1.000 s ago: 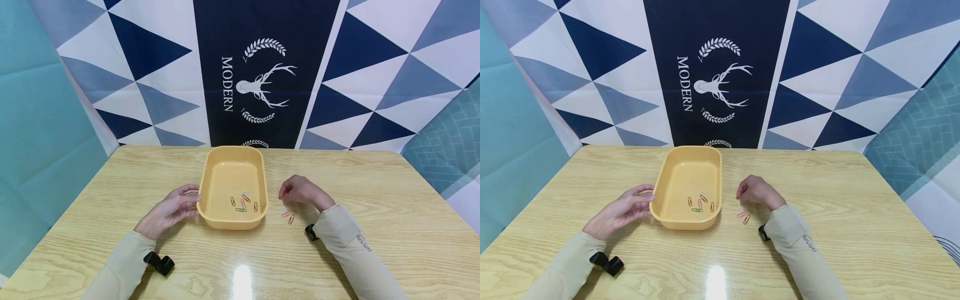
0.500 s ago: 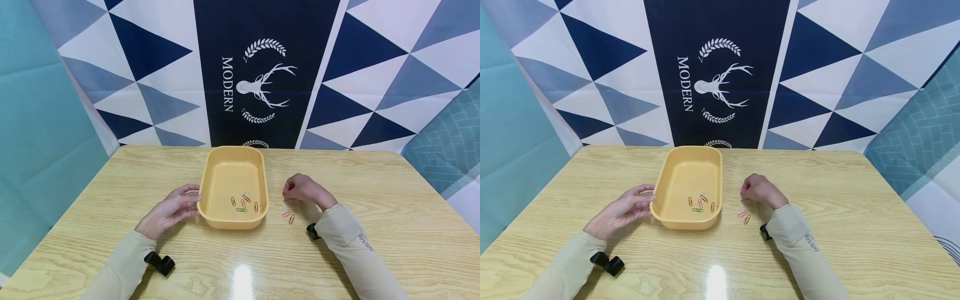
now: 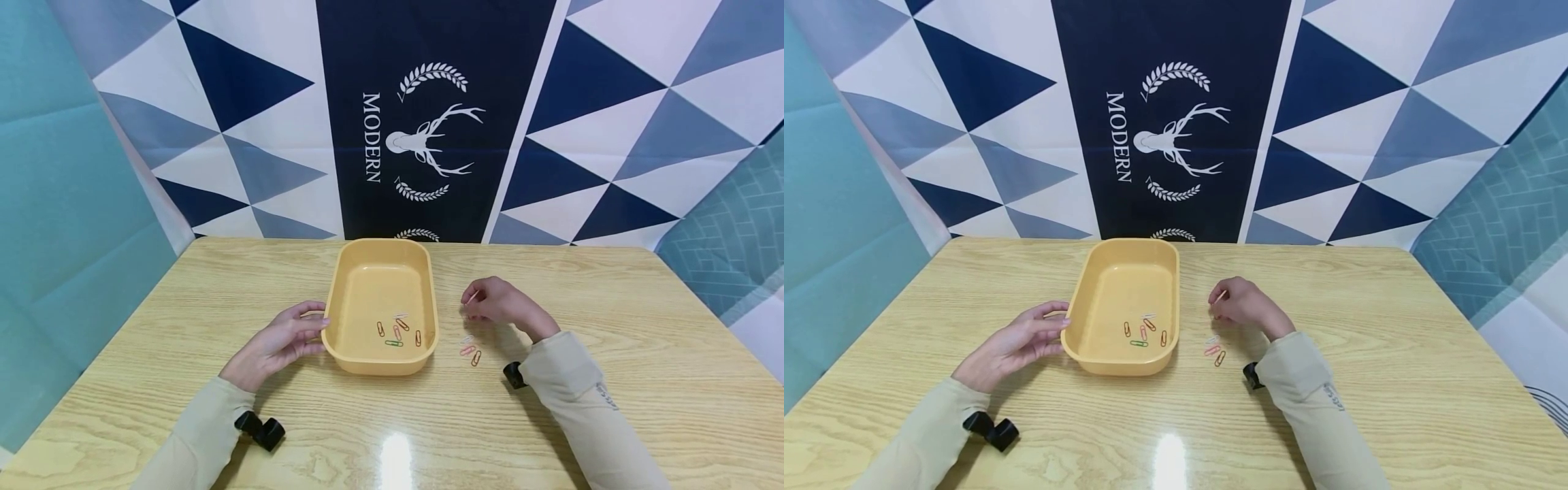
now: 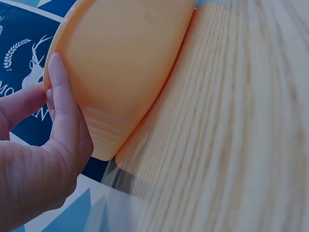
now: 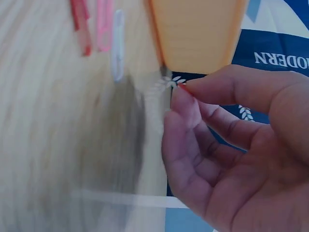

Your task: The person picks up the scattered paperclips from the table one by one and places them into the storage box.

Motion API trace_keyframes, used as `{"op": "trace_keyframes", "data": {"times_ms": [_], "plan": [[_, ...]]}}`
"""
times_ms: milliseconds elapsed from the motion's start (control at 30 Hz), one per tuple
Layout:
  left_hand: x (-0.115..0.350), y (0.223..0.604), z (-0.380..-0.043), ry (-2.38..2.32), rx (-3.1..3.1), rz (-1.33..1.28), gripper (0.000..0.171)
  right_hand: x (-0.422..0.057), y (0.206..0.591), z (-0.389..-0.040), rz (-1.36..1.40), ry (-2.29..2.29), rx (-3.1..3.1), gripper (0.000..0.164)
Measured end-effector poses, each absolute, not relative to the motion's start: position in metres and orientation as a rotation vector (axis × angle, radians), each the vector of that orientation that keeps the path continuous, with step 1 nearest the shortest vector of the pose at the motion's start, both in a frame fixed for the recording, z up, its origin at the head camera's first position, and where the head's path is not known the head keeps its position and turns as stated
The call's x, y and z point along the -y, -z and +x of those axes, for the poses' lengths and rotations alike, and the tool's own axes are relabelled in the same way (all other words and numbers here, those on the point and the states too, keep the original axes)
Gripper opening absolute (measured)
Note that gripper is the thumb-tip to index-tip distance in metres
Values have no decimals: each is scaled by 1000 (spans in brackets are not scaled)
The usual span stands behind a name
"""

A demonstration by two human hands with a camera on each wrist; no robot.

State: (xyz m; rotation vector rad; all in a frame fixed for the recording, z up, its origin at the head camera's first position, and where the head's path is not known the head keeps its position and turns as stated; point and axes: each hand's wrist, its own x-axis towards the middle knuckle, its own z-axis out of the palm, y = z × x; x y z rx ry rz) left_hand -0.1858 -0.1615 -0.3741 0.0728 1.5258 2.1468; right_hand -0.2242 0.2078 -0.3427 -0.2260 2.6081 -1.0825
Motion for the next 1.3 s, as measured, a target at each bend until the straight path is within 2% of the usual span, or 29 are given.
{"op": "trace_keyframes", "data": {"times_ms": [233, 733, 1300], "plan": [[161, 372, -184, -2161, -1499, 57, 46, -204, 334, -221, -287, 1285, -2512, 23], [159, 372, -185, -2180, -1490, 72, 42, -172, 326, -206, -400, 1488, -2449, 21], [159, 372, -185, -2180, -1479, 81, 38, -148, 325, -191, -383, 1557, -2331, 22]]}}
